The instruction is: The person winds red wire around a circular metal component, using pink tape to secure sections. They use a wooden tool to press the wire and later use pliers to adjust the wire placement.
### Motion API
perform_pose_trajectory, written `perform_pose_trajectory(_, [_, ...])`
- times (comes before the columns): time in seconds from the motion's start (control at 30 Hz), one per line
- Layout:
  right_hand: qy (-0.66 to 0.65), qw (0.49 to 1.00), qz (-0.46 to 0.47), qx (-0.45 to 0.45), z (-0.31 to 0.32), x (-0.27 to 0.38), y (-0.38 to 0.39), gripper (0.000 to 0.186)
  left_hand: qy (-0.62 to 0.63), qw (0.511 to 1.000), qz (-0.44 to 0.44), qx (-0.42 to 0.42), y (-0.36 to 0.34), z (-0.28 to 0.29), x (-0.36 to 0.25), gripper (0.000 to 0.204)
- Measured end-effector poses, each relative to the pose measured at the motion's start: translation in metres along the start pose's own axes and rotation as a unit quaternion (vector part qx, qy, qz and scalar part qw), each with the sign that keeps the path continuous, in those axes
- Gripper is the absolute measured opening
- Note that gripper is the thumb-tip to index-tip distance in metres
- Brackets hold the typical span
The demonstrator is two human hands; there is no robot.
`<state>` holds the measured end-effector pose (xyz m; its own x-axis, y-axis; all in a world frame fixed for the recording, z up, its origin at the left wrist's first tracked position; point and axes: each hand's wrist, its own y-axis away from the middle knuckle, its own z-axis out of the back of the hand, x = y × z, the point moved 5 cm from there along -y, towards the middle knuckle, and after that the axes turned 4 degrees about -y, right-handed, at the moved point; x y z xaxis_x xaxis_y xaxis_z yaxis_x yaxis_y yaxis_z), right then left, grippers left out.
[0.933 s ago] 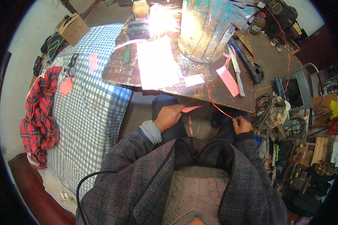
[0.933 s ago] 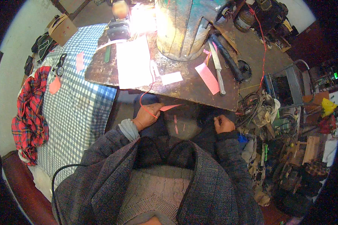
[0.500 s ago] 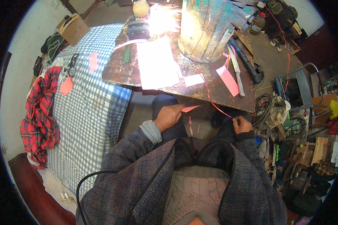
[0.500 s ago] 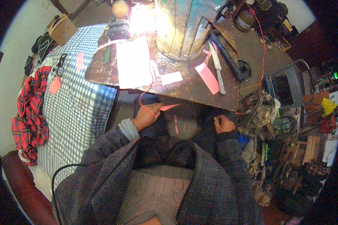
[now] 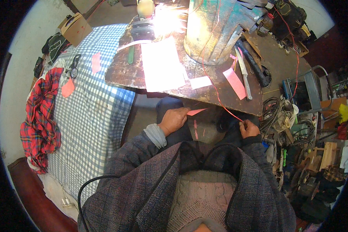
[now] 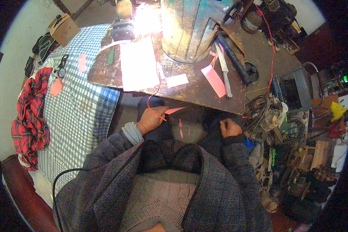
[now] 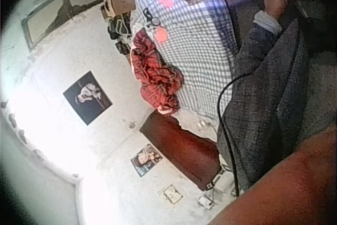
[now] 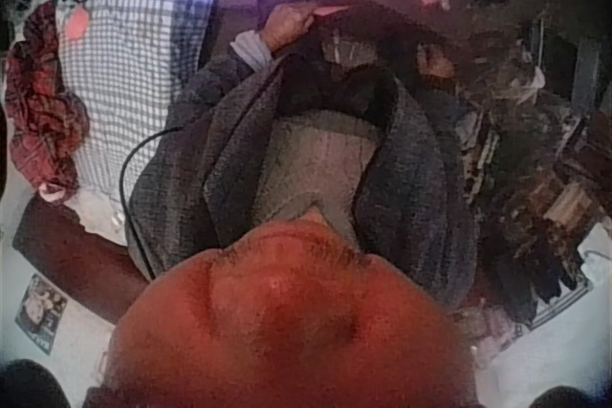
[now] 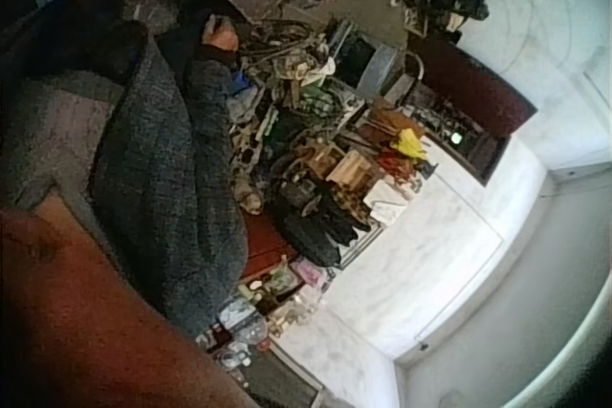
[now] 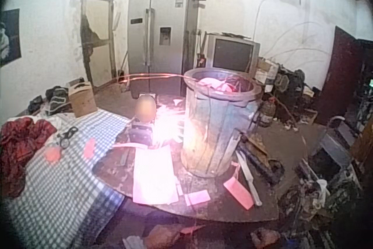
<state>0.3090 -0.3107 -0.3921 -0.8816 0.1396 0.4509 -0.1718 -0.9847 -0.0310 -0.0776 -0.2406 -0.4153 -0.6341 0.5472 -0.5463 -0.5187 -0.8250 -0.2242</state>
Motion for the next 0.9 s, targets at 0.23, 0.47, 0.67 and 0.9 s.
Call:
perform_pose_trajectory(0.23, [0.004,1.0,0.004,-0.001,-0.0033,-0.0047,-0.0006,0.024,-0.003,1.0,0.007,0.013,-0.0002,0.0006,-0.0011,0.025])
perform_pose_trajectory(0.47, [0.017,1.0,-0.009,0.0,-0.0061,-0.0089,0.0004,0.025,-0.002,1.0,-0.003,0.007,0.0002,0.0002,0.0,0.029])
perform_pose_trajectory(0.67, [0.014,1.0,0.0,-0.004,-0.0043,-0.0065,0.0006,0.025,-0.013,1.0,-0.013,0.008,0.0006,-0.003,0.002,0.031])
perform_pose_trajectory(0.9, [-0.013,0.999,0.026,-0.017,-0.0019,-0.0025,0.0009,0.024,-0.013,0.999,-0.004,0.033,0.0012,-0.0067,0.0038,0.034])
